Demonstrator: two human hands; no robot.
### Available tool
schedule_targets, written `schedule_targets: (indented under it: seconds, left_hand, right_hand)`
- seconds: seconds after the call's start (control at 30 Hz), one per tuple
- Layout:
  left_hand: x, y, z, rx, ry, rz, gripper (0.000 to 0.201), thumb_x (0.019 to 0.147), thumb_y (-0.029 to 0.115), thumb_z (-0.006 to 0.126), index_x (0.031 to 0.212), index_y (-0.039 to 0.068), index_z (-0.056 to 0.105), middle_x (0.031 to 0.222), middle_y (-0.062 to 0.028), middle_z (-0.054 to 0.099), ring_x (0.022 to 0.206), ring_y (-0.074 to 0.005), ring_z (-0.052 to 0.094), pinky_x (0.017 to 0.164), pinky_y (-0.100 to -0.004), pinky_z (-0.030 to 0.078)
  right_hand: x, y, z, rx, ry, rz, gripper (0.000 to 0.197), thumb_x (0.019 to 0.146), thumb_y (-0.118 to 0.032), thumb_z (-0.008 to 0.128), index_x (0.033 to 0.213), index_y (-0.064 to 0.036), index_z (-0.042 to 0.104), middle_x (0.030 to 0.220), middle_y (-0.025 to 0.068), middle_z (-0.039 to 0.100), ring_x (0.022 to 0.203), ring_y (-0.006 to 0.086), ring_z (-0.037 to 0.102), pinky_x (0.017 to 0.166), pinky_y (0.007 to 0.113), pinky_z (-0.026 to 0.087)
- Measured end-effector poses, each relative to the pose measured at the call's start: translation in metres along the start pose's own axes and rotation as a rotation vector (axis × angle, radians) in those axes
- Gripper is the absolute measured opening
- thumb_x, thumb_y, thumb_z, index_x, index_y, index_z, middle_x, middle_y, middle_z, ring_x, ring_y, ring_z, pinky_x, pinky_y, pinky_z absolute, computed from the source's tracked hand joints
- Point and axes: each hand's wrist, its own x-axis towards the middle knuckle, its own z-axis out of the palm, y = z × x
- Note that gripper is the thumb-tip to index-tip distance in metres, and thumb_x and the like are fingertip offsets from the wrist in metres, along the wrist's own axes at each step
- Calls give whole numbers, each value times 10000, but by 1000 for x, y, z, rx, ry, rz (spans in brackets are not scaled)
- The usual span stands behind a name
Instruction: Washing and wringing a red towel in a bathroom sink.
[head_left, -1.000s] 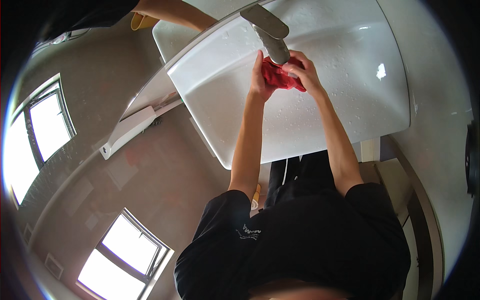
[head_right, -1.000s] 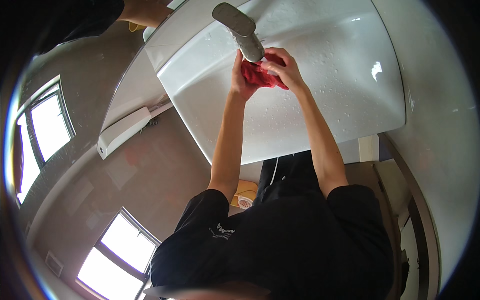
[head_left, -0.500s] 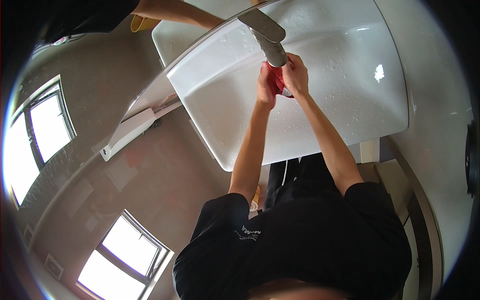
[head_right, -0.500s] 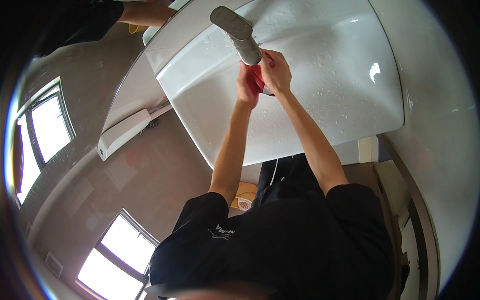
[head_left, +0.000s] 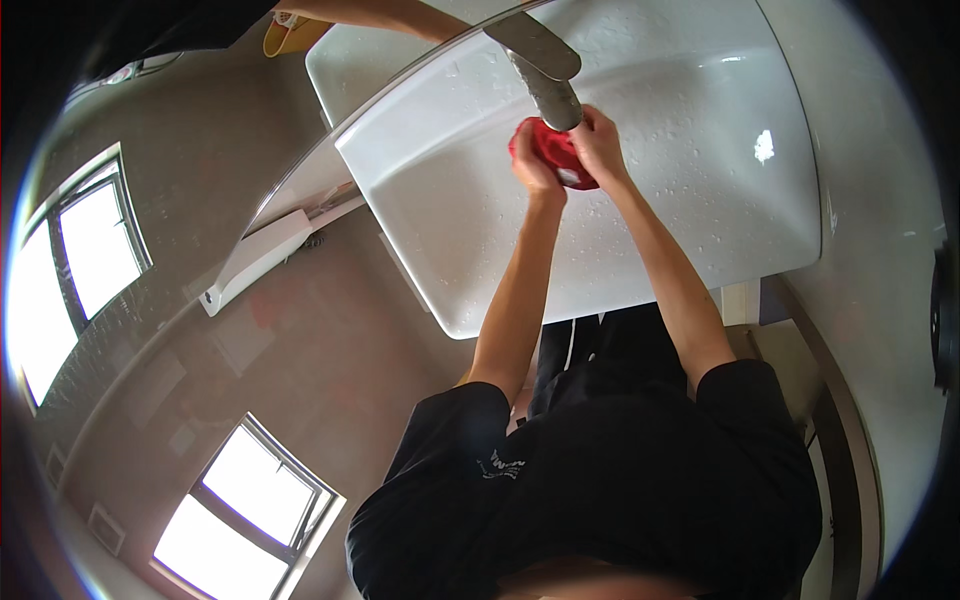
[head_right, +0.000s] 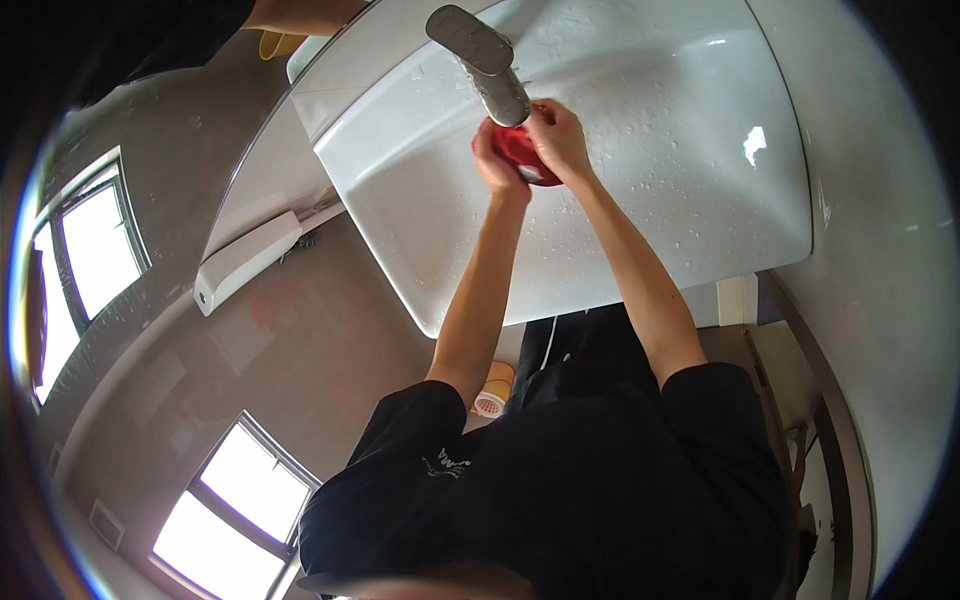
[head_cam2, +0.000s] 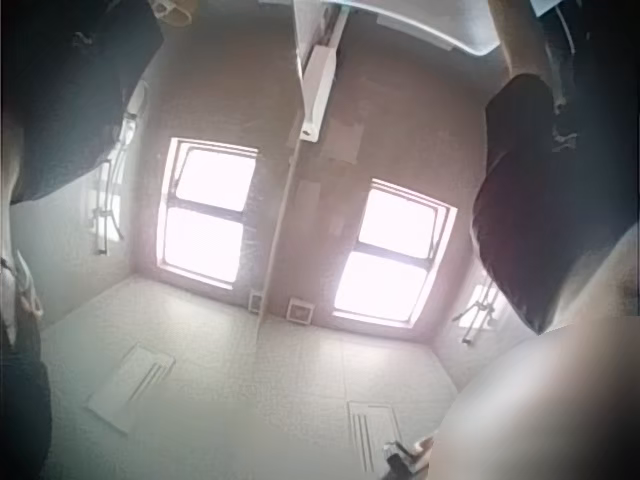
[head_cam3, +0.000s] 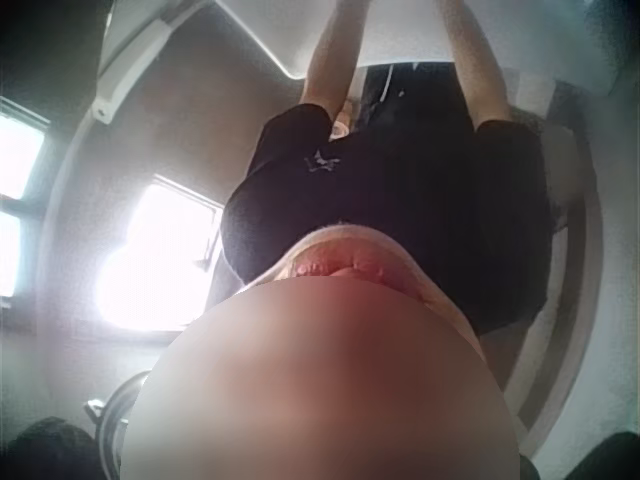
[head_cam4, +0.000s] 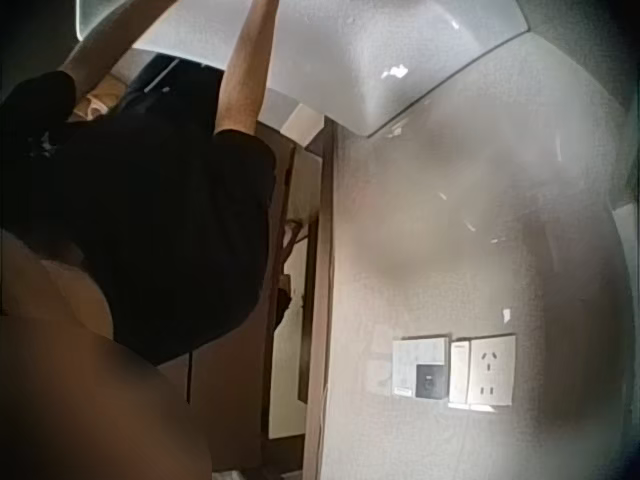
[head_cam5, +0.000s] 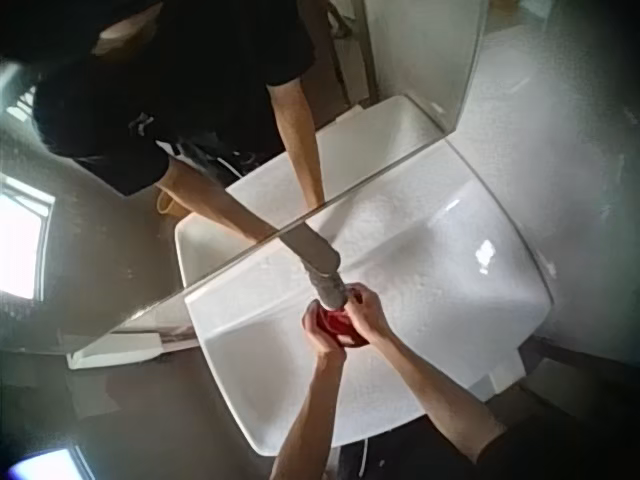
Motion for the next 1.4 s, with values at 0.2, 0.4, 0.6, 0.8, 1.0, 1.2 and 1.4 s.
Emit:
schedule_targets:
  seconds: [0.2,0.4,0.6,0.8,1.0,1.2,1.4]
  left_hand:
    - [0,22,-24,-212,-500,-148,425,990,362,388,1239,53,541,1232,-72,600,1151,-223,557,1030,-390,395]
    - [21,38,-49,164,-735,-363,546,971,409,480,1344,11,482,1311,-120,558,1229,-218,508,1045,-373,380]
    - [-7,5,3,171,-472,87,608,916,317,621,1413,32,414,1306,-107,525,1197,-217,501,1023,-331,383]
    - [3,-24,14,164,-128,162,423,837,355,681,1063,2,623,853,-76,641,783,-153,570,730,-325,475]
    - [8,-29,15,474,-10,152,362,804,350,698,836,-6,643,656,-50,618,612,-149,535,636,-320,476]
    - [22,-15,-10,108,-164,-79,326,849,358,640,910,38,647,801,-51,651,722,-166,604,706,-317,499]
    - [18,34,-51,-1,-477,-375,541,908,562,461,1169,99,569,1186,-64,623,1094,-208,589,942,-402,475]
  right_hand:
    - [-29,-18,-23,1236,-193,658,455,929,-373,587,1238,-41,573,1240,77,610,1132,186,580,991,337,434]
    - [-16,17,-31,1092,-227,291,388,904,-223,581,1234,-18,582,1156,109,646,1080,189,611,978,324,456]
    - [-12,-4,-1,808,36,-124,345,950,-264,561,1154,9,615,1056,87,640,972,170,604,885,308,471]
    - [-2,-10,9,274,162,48,353,865,-363,642,831,-14,685,796,127,671,742,219,640,701,339,489]
    - [-6,-3,9,273,379,151,292,780,-287,647,647,-28,667,601,116,634,580,259,616,615,362,483]
    - [-23,3,10,154,161,59,273,811,-290,714,889,-30,689,766,90,674,703,182,631,684,330,493]
    - [-57,-7,-7,1040,-327,137,443,922,-240,659,1258,12,518,1038,44,626,959,99,590,865,252,465]
